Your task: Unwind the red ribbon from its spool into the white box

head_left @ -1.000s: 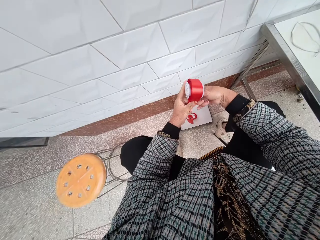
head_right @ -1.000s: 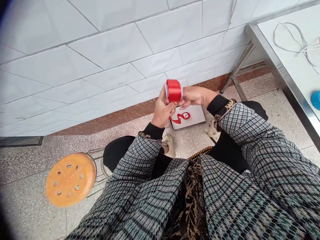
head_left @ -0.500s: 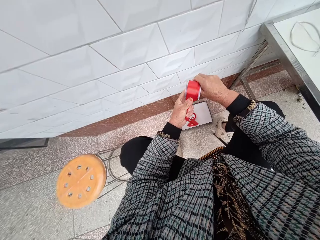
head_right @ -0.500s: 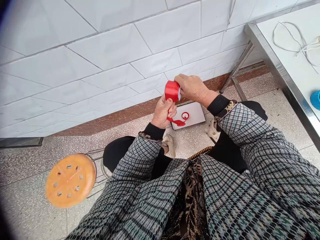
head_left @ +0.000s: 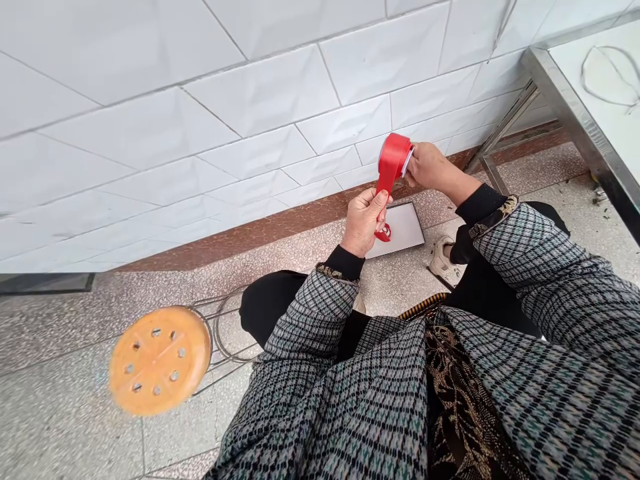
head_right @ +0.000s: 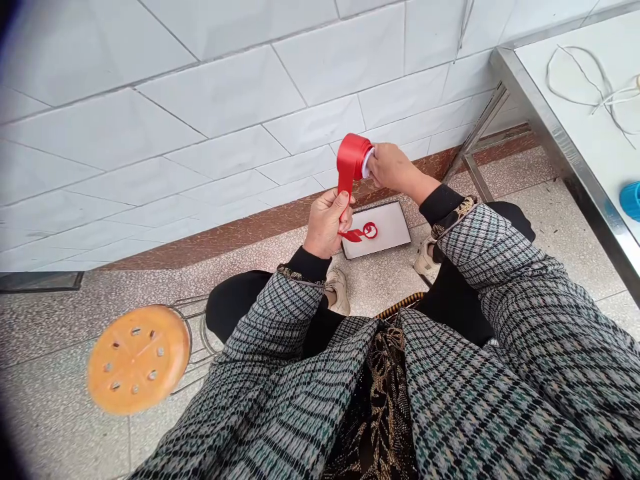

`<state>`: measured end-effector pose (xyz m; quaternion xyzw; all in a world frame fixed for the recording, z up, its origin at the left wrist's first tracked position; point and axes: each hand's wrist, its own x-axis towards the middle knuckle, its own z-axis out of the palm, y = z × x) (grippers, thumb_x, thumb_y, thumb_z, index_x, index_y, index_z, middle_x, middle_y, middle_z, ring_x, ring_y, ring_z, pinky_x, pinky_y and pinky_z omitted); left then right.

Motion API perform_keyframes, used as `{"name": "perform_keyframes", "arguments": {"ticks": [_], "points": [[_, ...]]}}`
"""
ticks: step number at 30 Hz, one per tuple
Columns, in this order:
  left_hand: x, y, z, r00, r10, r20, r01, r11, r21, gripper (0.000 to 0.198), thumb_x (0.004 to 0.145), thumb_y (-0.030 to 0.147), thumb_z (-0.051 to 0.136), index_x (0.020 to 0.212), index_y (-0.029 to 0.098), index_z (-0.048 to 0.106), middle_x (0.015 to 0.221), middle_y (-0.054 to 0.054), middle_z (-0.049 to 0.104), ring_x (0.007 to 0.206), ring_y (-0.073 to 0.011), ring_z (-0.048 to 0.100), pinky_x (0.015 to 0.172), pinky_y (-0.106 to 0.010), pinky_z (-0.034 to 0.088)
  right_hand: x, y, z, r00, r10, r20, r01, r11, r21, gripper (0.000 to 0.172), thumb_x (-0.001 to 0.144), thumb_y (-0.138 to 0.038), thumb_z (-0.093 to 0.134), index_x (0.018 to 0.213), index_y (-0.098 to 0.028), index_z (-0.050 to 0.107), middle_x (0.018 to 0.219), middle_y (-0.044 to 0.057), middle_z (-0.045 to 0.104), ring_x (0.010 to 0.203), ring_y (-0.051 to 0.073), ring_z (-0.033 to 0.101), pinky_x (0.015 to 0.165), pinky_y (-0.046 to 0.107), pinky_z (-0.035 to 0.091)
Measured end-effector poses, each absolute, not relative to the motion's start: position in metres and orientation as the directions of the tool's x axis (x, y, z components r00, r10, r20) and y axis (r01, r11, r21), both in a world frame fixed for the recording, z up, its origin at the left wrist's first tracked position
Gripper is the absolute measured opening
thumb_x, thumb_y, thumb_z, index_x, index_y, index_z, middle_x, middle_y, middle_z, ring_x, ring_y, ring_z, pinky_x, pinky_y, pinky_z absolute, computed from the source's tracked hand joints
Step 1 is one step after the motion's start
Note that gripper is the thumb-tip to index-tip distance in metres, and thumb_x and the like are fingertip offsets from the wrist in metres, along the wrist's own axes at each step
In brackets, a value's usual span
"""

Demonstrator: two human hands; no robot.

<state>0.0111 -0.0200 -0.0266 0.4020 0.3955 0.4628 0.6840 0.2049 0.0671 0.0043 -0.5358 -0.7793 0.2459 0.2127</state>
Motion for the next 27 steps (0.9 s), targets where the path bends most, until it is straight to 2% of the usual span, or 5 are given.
{"name": "perform_keyframes", "arguments": {"ticks": [4,9,17,23,27], "points": [[0.009,-0.018,-0.029,0.29,0.948,-0.133,-0.293,0.22,0.93,0.054,0.081,0.069,0.09,0.079,0.02,0.066,0.048,0.011,0.044,0.036,-0.003,0.029,0.037,-0.02,0.021,0.203,0.056,0.01,-0.435,0.884,-0.169,0.354,-0.005,-0.935,0.044,0.113,-0.053,0.056,0.08,-0.024,0.051,0.063,-0.002,0.051,0.058,0.013,0.047,0.058,0.024,0.042],[0.009,-0.017,-0.035,0.278,0.955,-0.106,-0.287,0.188,0.939,0.053,0.081,0.067,0.092,0.087,0.021,0.065,0.049,0.011,0.046,0.037,-0.0035,0.03,0.037,-0.02,0.02,0.194,0.044,0.013,-0.643,0.727,-0.241,0.052,-0.273,-0.961,0.058,0.103,-0.069,0.072,0.08,-0.025,0.043,0.059,-0.009,0.037,0.051,0.008,0.03,0.049,0.02,0.035],[0.001,-0.014,-0.029,0.258,0.964,-0.063,-0.271,0.135,0.953,0.091,0.088,0.035,0.093,0.168,0.031,0.049,0.055,0.013,0.056,0.039,-0.0077,0.042,0.041,-0.022,0.029,0.195,0.047,0.0,-0.808,0.434,-0.398,0.105,-0.559,-0.823,0.048,0.108,-0.052,0.07,0.078,-0.022,0.047,0.056,-0.013,0.035,0.043,0.003,0.018,0.068,0.022,0.062],[-0.007,-0.007,-0.031,0.327,0.936,-0.128,-0.311,0.235,0.921,0.096,0.079,0.032,0.1,0.164,0.031,0.055,0.059,0.01,0.063,0.037,-0.0069,0.044,0.038,-0.021,0.025,0.188,0.036,0.001,-0.816,0.365,-0.447,0.131,-0.637,-0.759,0.041,0.111,-0.047,0.061,0.081,-0.022,0.05,0.054,-0.014,0.027,0.043,0.004,0.011,0.056,0.018,0.054],[-0.006,-0.006,-0.034,0.312,0.941,-0.129,-0.352,0.241,0.904,0.09,0.075,0.044,0.103,0.154,0.032,0.06,0.056,0.012,0.056,0.036,-0.0048,0.037,0.038,-0.019,0.023,0.183,0.031,0.009,-0.747,0.457,-0.484,0.202,-0.537,-0.819,0.044,0.113,-0.054,0.056,0.084,-0.022,0.053,0.056,-0.01,0.039,0.044,0.007,0.029,0.054,0.021,0.052]]}}
